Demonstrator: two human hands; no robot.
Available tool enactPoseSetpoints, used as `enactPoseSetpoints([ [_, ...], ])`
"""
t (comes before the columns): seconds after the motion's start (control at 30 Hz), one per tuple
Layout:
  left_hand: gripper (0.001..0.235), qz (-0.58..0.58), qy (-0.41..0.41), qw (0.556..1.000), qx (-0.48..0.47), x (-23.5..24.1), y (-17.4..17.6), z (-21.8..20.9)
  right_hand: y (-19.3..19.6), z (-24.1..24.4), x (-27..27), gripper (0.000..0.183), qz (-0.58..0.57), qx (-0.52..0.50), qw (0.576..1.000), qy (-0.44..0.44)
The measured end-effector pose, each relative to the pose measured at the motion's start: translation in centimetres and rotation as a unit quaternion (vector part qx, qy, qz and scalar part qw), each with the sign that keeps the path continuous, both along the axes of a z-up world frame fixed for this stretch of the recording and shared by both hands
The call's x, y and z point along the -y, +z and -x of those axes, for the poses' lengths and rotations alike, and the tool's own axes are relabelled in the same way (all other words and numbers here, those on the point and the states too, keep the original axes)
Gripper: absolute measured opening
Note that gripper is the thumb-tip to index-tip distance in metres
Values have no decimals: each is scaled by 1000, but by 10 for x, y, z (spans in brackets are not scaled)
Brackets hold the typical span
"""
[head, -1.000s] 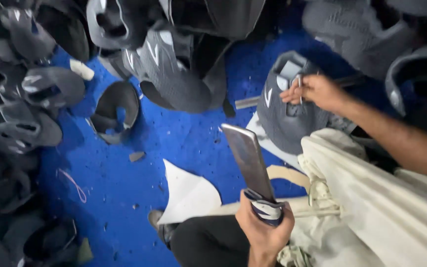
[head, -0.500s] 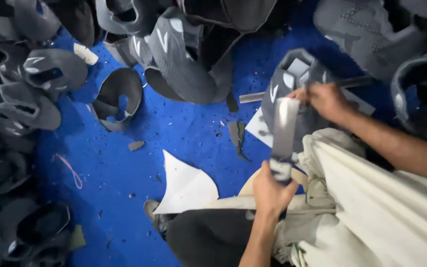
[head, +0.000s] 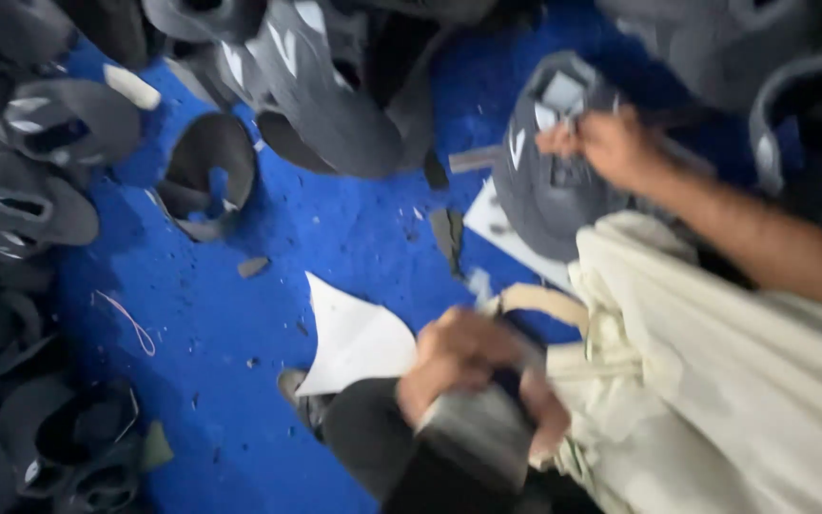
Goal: Punching holes into shoe upper components using a manual punch tool and a mallet.
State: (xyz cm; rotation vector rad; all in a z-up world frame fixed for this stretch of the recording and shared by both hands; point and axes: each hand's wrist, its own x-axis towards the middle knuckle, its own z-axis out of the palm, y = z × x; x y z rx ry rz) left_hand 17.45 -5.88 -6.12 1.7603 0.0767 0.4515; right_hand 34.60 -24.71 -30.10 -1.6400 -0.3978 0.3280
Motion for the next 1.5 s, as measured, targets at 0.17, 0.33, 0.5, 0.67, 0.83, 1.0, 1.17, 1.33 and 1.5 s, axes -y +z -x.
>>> enactPoseSetpoints([
  [0.17,60,-156,-49,963,-215,5,-112,-6,-28,-10,11,23,177,195,965,8],
  [0.33,35,-77,10,952,-295,5,-71,12,-2,-40,1,18,-163,-162,971,-63],
  [0.5,39,-80,41,971,-220,-6,-1,7,-10,-52,-3,19,-106,-161,981,-31],
  [0.67,41,-9,87,996,4,6,20,-6,-6,-17,0,18,-20,-58,997,-36],
  [0.83,64,-205,-47,944,-254,9,-115,-25,-1,-23,4,26,136,237,961,-33],
  [1.0,38,-79,10,945,-316,4,-87,8,-11,-44,3,14,-64,-42,992,-103],
  [1.17,33,-50,49,964,-255,-1,-29,5,-10,-66,2,14,-170,-189,963,-93],
  [1.33,35,-95,10,993,-68,4,36,-12,2,-48,-9,12,-65,-49,990,-115],
  [1.5,36,8,0,989,148,11,-50,-54,7,-41,-6,10,163,195,957,-143],
])
